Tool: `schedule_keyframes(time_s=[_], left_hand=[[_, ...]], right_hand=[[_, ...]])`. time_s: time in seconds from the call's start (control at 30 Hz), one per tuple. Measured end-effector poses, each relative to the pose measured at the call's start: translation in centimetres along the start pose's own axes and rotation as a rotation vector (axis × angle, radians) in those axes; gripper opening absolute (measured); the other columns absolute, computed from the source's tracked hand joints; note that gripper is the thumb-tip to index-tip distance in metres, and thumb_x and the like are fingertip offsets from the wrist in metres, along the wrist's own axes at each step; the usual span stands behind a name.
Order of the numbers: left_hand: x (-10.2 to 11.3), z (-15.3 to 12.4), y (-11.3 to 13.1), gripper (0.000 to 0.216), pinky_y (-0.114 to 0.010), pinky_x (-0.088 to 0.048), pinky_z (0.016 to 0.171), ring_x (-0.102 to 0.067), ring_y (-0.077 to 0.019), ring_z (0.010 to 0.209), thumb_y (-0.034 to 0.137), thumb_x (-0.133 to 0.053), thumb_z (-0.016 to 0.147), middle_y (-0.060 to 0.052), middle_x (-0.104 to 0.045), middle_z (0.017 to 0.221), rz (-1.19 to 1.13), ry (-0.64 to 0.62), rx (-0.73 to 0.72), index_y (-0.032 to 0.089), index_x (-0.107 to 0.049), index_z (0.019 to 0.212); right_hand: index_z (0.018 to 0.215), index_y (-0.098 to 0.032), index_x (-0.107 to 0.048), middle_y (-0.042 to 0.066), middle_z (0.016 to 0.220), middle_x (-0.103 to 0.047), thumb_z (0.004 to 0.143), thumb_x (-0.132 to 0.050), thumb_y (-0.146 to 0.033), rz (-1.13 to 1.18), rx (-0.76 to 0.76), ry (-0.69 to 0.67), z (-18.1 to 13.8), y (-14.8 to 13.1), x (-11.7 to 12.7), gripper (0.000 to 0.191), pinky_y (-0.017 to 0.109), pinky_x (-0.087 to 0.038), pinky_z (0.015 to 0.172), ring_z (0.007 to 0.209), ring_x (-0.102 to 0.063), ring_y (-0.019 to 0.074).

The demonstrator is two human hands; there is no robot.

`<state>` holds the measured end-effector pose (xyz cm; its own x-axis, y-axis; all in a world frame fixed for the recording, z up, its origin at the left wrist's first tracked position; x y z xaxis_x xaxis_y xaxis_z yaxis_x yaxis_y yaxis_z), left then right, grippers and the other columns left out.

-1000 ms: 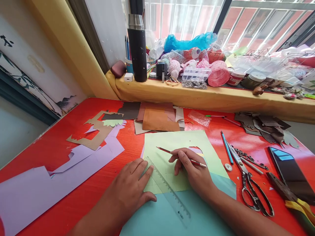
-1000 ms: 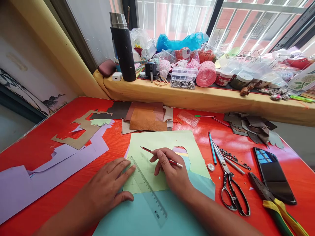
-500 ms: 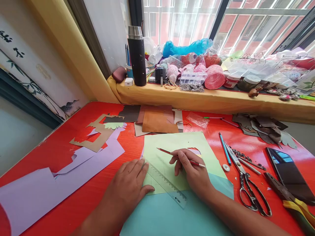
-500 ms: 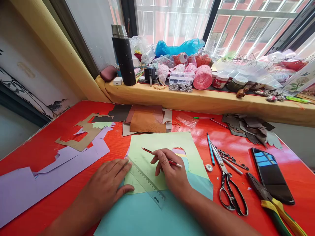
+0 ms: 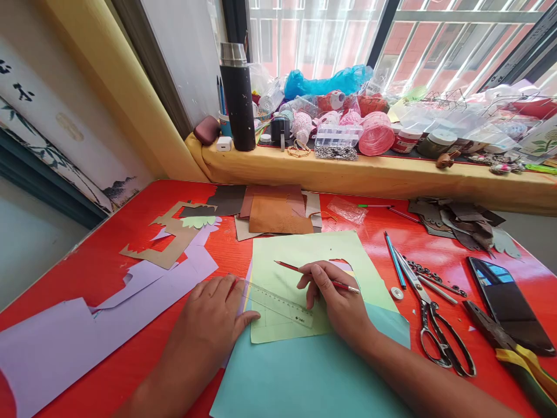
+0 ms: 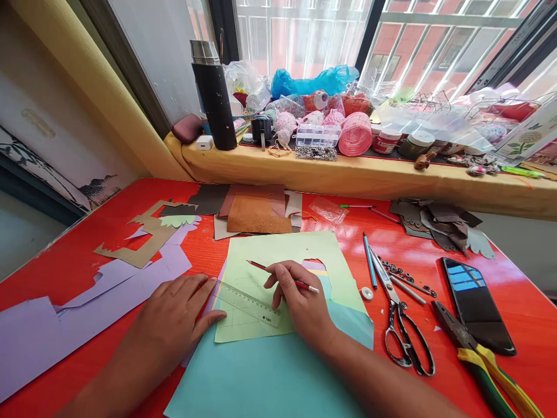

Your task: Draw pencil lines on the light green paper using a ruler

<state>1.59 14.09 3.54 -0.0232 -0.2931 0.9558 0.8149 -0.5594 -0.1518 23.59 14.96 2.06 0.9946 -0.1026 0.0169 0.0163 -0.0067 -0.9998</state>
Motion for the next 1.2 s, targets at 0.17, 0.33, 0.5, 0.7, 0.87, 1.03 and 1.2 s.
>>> schedule_keyframes(time_s=[0.17,0.33,0.5,0.7,0.87,1.03,1.2], left_hand=[[0.7,0.1,1.2,0.064,-0.054,-0.054,0.087,-0.068,-0.0372,0.101,0.048,-0.026,0.121,-0.02,-0.074,0.109,0.017,-0.02,-0.012,0.009,-0.076,0.124],[2.2,-0.2,2.1,0.058,-0.053,-0.049,0.104,-0.067,-0.0355,0.119,0.045,-0.029,0.121,-0.018,-0.075,0.126,-0.086,0.106,-0.053,0.011,-0.073,0.134],[1.1,-0.9,3.5,0.059,-0.047,-0.047,0.112,-0.068,-0.0308,0.125,0.046,-0.026,0.122,-0.013,-0.077,0.135,-0.188,0.135,-0.111,0.017,-0.076,0.133],[-1.2,-0.9,3.7,0.059,-0.049,-0.048,0.116,-0.066,-0.0343,0.132,0.062,-0.047,0.115,-0.016,-0.074,0.143,-0.162,0.074,-0.053,0.019,-0.072,0.146],[-1.7,-0.7,3.8,0.065,-0.049,-0.048,0.118,-0.064,-0.0351,0.136,0.067,-0.053,0.111,-0.015,-0.071,0.149,-0.148,0.051,-0.031,0.021,-0.067,0.154],[-1.4,-0.7,3.7,0.064,-0.048,-0.048,0.118,-0.063,-0.0354,0.138,0.067,-0.052,0.111,-0.014,-0.069,0.152,-0.16,0.09,-0.042,0.022,-0.067,0.155],[-1.2,-0.7,3.6,0.064,-0.047,-0.048,0.116,-0.063,-0.0343,0.138,0.066,-0.046,0.114,-0.013,-0.07,0.152,-0.184,0.127,-0.04,0.02,-0.069,0.152]], right_hand=[[0.1,-0.02,-0.081,0.005,0.084,-0.078,0.107,-0.065,-0.065,-0.005,-0.005,0.006,0.0,0.1,0.1,0.048,0.031,-0.052,0.055,0.053,-0.067,0.0159],[0.101,-0.02,-0.082,0.005,0.084,-0.079,0.107,-0.065,-0.065,-0.007,0.001,0.005,-0.1,-0.1,0.1,0.048,0.031,-0.053,0.056,0.053,-0.068,0.0157],[0.1,-0.021,-0.082,0.005,0.083,-0.079,0.107,-0.065,-0.066,-0.015,-0.003,0.009,0.0,-0.1,0.1,0.048,0.031,-0.053,0.056,0.053,-0.067,0.0155],[0.1,-0.021,-0.082,0.005,0.082,-0.078,0.105,-0.067,-0.067,-0.019,-0.009,0.003,0.0,-0.1,0.1,0.049,0.031,-0.053,0.056,0.054,-0.067,0.0167],[0.099,-0.022,-0.082,0.005,0.081,-0.079,0.104,-0.067,-0.067,-0.026,0.0,0.011,0.1,-0.2,0.1,0.049,0.031,-0.053,0.054,0.052,-0.067,0.0172],[0.099,-0.022,-0.083,0.005,0.082,-0.079,0.105,-0.067,-0.067,-0.026,-0.01,0.019,0.1,-0.1,0.1,0.048,0.032,-0.054,0.055,0.053,-0.067,0.0172],[0.098,-0.021,-0.083,0.006,0.081,-0.079,0.104,-0.067,-0.068,-0.018,-0.018,0.022,0.2,-0.1,0.1,0.049,0.031,-0.054,0.054,0.053,-0.066,0.0168]])
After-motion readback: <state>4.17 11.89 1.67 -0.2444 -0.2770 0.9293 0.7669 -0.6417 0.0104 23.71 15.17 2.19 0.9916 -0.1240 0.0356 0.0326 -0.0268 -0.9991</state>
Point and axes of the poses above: each hand's wrist, its own z-axis towards the middle knuckle, its own x-axis out of the back of the hand, y = z × x, the point moved 10 cm from there along z, towards the middle knuckle
